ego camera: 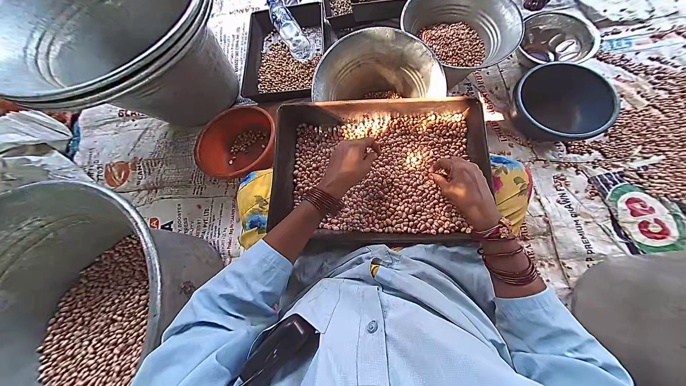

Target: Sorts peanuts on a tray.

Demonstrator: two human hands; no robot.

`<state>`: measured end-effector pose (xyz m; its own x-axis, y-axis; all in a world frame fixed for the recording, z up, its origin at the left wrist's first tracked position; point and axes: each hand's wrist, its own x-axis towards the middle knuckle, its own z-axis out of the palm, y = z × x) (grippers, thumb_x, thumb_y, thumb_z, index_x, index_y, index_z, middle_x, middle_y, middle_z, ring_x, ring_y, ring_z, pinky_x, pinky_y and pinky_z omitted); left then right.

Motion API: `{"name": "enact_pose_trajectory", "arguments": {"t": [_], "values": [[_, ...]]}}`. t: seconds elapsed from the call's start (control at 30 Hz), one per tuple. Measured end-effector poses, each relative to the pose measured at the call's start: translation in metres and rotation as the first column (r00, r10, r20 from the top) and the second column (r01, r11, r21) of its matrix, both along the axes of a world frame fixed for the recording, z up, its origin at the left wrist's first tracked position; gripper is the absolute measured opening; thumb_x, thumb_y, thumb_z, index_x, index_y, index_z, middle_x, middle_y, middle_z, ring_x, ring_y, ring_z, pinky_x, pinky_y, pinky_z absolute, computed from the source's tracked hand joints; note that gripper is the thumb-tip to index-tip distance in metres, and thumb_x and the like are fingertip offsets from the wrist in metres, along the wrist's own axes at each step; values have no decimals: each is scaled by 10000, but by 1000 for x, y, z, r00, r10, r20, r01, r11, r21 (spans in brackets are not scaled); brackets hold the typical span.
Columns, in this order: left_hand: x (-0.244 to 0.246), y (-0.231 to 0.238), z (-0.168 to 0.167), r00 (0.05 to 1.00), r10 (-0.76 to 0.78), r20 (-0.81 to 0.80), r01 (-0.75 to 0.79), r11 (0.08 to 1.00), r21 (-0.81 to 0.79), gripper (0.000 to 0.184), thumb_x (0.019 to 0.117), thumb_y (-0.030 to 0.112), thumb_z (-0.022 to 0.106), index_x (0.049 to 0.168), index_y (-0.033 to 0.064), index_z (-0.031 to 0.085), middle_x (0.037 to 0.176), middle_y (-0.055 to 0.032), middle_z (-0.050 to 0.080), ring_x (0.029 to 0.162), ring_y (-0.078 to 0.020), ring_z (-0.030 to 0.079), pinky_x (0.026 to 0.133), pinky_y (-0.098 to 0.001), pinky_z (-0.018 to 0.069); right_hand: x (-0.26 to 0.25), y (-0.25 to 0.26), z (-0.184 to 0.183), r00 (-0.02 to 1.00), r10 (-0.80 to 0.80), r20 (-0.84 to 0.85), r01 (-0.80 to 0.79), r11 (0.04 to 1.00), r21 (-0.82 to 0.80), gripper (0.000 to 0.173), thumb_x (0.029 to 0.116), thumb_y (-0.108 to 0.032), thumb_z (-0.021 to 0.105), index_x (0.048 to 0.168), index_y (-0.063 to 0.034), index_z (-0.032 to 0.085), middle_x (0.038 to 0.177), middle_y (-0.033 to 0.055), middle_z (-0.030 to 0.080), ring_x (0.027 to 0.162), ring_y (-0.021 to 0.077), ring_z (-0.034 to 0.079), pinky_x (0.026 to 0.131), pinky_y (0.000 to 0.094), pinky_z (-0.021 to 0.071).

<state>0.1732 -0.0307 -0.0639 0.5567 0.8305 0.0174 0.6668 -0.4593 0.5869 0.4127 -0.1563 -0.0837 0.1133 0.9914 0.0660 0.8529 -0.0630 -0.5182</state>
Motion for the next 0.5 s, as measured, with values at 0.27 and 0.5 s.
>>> {"name": "enact_pose_trajectory", "arguments": {"t": [0.27,0.5], "values": [[28,7,-28,990,-61,-128,76,991,111,228,997,116,603,1177,36,717,1153,-209,710,1089,-390,694,927,-579,540,29,-22,13,704,-80,-706,149,988,36,138,1066,-193,507,1038,-159,638,615,-28,475,405,36,330,380,170,297],[-13,25,-3,858,229,459,4,891,-453,105,1029,154,621,1013,65,675,686,44,597,526,-4,479,505,-174,417,14,-21,18,969,-152,-194,164,985,45,82,991,-184,691,1029,-131,741,670,79,542,519,224,460,491,417,377]]}}
